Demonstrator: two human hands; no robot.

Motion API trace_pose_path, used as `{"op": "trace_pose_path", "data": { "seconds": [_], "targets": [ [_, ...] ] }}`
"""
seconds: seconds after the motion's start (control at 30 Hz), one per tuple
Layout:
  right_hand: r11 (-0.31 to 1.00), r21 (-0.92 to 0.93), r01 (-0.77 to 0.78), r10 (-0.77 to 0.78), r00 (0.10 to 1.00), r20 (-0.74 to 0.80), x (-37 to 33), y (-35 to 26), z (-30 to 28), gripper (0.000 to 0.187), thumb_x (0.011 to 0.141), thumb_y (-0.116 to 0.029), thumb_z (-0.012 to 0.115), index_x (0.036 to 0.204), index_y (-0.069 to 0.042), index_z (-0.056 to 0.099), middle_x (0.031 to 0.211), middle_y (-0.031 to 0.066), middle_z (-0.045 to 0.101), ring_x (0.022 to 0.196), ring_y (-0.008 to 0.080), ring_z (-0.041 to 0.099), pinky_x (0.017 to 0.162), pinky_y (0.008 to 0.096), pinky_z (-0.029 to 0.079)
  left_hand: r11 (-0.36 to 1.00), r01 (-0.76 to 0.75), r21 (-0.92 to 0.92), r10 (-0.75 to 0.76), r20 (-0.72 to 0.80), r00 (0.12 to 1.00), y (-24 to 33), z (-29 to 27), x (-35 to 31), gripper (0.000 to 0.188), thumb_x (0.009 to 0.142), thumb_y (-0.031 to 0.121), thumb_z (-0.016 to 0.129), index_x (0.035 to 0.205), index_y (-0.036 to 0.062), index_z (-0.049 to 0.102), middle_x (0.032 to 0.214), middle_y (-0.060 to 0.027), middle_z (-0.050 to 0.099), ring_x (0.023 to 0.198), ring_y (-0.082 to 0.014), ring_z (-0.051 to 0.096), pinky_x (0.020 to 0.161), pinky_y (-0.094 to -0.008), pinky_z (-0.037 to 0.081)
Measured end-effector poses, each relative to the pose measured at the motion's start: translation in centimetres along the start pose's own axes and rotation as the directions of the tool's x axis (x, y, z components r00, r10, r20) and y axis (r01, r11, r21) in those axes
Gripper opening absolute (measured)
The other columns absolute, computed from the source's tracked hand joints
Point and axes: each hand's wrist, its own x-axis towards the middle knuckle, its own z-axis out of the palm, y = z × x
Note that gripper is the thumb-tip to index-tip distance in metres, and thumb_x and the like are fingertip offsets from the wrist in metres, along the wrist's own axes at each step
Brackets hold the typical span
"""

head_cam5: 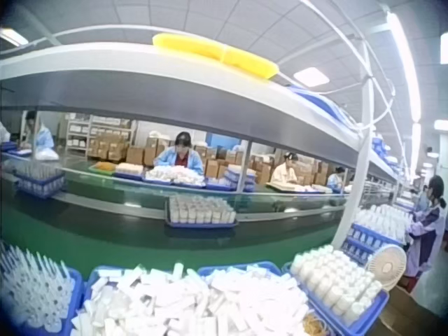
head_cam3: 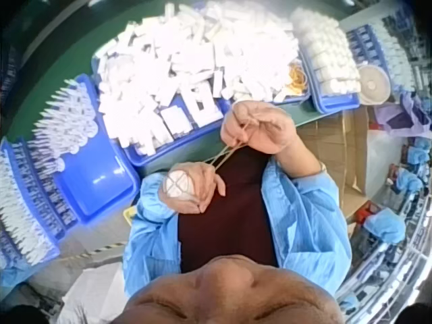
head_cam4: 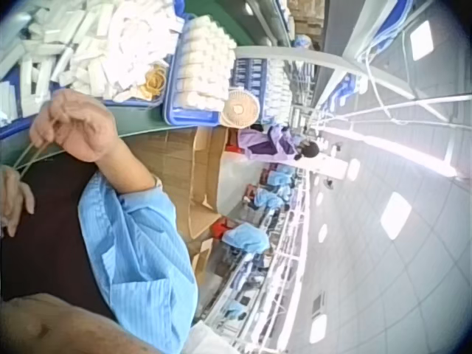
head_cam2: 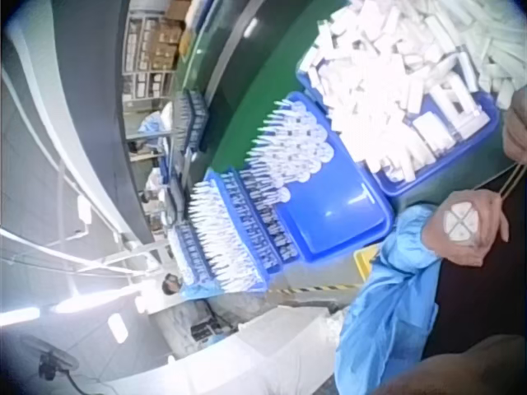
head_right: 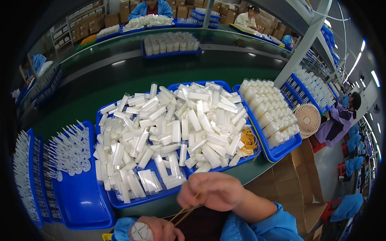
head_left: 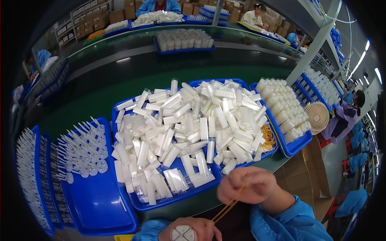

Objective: The recorder is assembling small white plastic pump or dispenser parts at a factory workstation, grouping them with rubber bands.

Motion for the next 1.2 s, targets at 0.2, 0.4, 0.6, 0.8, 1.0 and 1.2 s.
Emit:
{"op": "trace_pose_path", "data": {
  "seconds": [0.2, 0.4, 0.6, 0.8, 1.0, 1.2],
  "targets": [
    [0.947, -0.321, 0.018, 0.045, 0.981, 0.187, -0.7, -1.3, 2.2, 0.028, 0.089, -0.027, 0.045, 0.084, -0.001, 0.051, 0.081, 0.0186, 0.059, 0.059, 0.0215, 0.054, 0.065, 0.0368, 0.045, 0.490, 0.109, 0.865, 0.352, -0.311, 0.883, -1.1, 0.6, 0.0, 0.085, 0.065, -0.008, 0.068, 0.133, 0.0018, 0.018, 0.075, -0.0072, 0.053, 0.064, -0.0149, 0.052, 0.065, -0.0268, 0.043],
    [0.243, -0.915, 0.321, 0.423, 0.814, 0.398, 0.2, 2.0, 6.1, 0.035, 0.076, -0.015, 0.066, 0.107, -0.001, 0.060, 0.079, 0.0093, 0.061, 0.065, 0.0242, 0.057, 0.062, 0.0337, 0.043, 0.511, 0.278, 0.813, 0.384, -0.506, 0.772, -0.2, 1.4, 0.5, 0.112, 0.066, -0.010, 0.064, 0.139, 0.0087, -0.019, 0.074, -0.0049, 0.051, 0.064, -0.0137, 0.050, 0.069, -0.0247, 0.043],
    [0.987, 0.026, 0.158, -0.159, 0.948, 0.275, -1.6, 4.0, 0.8, 0.031, 0.090, -0.008, 0.042, 0.116, 0.003, 0.054, 0.110, 0.0296, 0.055, 0.074, 0.0322, 0.061, 0.067, 0.0411, 0.049, 0.640, 0.007, 0.768, 0.522, -0.442, 0.730, -0.3, 1.3, -0.4, 0.113, 0.071, 0.000, 0.068, 0.139, 0.0117, -0.022, 0.072, -0.0032, 0.053, 0.066, -0.0138, 0.052, 0.080, -0.0395, 0.044],
    [0.779, -0.628, -0.004, 0.091, 0.990, 0.106, -1.1, 2.2, 0.9, 0.040, 0.086, -0.006, 0.055, 0.126, -0.006, 0.049, 0.130, 0.0209, 0.045, 0.069, 0.0218, 0.063, 0.062, 0.0278, 0.053, -0.325, 0.008, 0.946, 0.574, 0.190, 0.796, -1.4, 0.4, 0.2, 0.077, 0.068, 0.014, 0.075, 0.125, -0.0020, 0.026, 0.083, -0.0096, 0.052, 0.071, -0.0269, 0.052, 0.077, -0.0431, 0.042],
    [0.158, -0.987, 0.041, -0.095, 0.995, 0.026, -0.7, 0.6, 4.4, 0.035, 0.071, -0.017, 0.069, 0.103, -0.004, 0.060, 0.085, 0.0134, 0.061, 0.066, 0.0267, 0.060, 0.056, 0.0326, 0.048, -0.298, 0.195, 0.934, 0.259, -0.118, 0.959, -1.2, 1.2, -0.1, 0.054, 0.065, 0.024, 0.074, 0.101, -0.0023, 0.045, 0.090, -0.0169, 0.047, 0.084, -0.0390, 0.046, 0.079, -0.0502, 0.034],
    [0.025, -1.000, 0.004, -0.098, 0.995, 0.002, -2.5, 2.4, 3.0, 0.042, 0.074, -0.014, 0.069, 0.114, -0.012, 0.056, 0.109, 0.0092, 0.057, 0.079, 0.0192, 0.061, 0.059, 0.0282, 0.049, -0.280, 0.103, 0.954, 0.094, -0.079, 0.992, -0.7, 1.9, -0.2, 0.073, 0.066, 0.015, 0.068, 0.125, -0.0025, 0.029, 0.109, -0.0222, 0.045, 0.096, -0.0416, 0.046, 0.089, -0.0568, 0.029]
  ]
}}
